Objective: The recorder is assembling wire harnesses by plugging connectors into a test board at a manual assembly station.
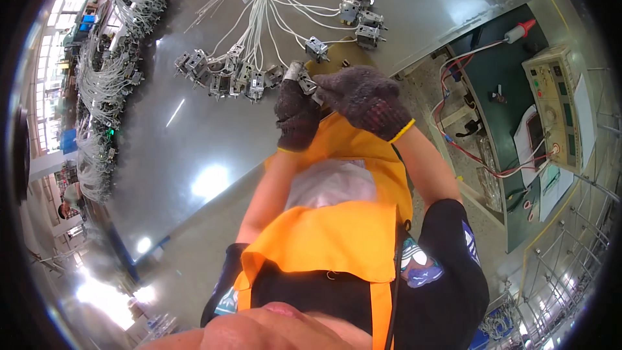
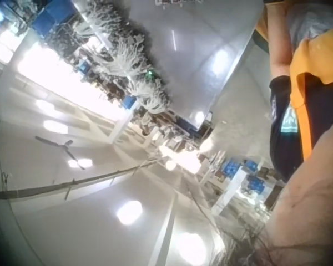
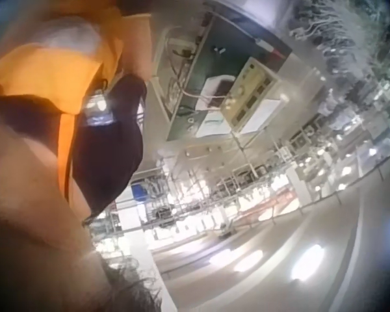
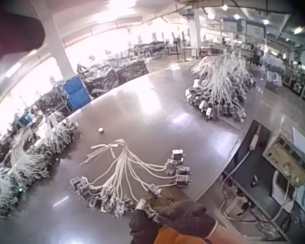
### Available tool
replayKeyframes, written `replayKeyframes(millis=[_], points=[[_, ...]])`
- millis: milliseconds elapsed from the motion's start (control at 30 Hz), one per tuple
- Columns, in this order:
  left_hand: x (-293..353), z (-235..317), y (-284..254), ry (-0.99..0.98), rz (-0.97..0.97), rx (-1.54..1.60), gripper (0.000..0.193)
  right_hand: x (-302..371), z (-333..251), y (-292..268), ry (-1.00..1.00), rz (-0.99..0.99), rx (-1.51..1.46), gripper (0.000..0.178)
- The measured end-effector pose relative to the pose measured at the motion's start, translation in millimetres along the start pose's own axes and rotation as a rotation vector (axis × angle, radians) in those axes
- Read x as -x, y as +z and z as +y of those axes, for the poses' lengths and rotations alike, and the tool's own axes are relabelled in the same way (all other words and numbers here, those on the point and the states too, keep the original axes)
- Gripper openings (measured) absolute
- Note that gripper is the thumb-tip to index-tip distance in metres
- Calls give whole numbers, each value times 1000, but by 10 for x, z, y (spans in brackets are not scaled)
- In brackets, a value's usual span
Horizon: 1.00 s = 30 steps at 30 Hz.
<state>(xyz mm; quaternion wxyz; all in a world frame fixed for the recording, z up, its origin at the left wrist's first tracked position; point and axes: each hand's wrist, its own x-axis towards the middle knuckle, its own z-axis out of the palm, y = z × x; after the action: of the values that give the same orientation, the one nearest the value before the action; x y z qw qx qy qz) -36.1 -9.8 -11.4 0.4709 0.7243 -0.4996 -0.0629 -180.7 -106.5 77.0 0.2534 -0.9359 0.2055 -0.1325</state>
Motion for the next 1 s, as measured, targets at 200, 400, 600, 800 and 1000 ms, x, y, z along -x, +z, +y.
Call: replayKeyframes(millis=[200, 400, 600, 800, 1000], points=[[-11, -128, -42, -108, -243, 74, 54, -151, -187, -42, 74, -189, 149, 23], [-110, 47, -50, 8, -172, 73, 56, -110, -55, 90, -123, -65, 334, 20], [-7, -214, 85, 32, 12, 211, 54, -102, -175, -89, -201, -12, 287, 25], [-262, 106, -127, 3, -272, 18, 48, -184, -212, -85, 105, -197, 147, 24], [-128, 61, -76, 41, -183, -69, 60, -84, -238, -72, 10, -175, 276, 17]])
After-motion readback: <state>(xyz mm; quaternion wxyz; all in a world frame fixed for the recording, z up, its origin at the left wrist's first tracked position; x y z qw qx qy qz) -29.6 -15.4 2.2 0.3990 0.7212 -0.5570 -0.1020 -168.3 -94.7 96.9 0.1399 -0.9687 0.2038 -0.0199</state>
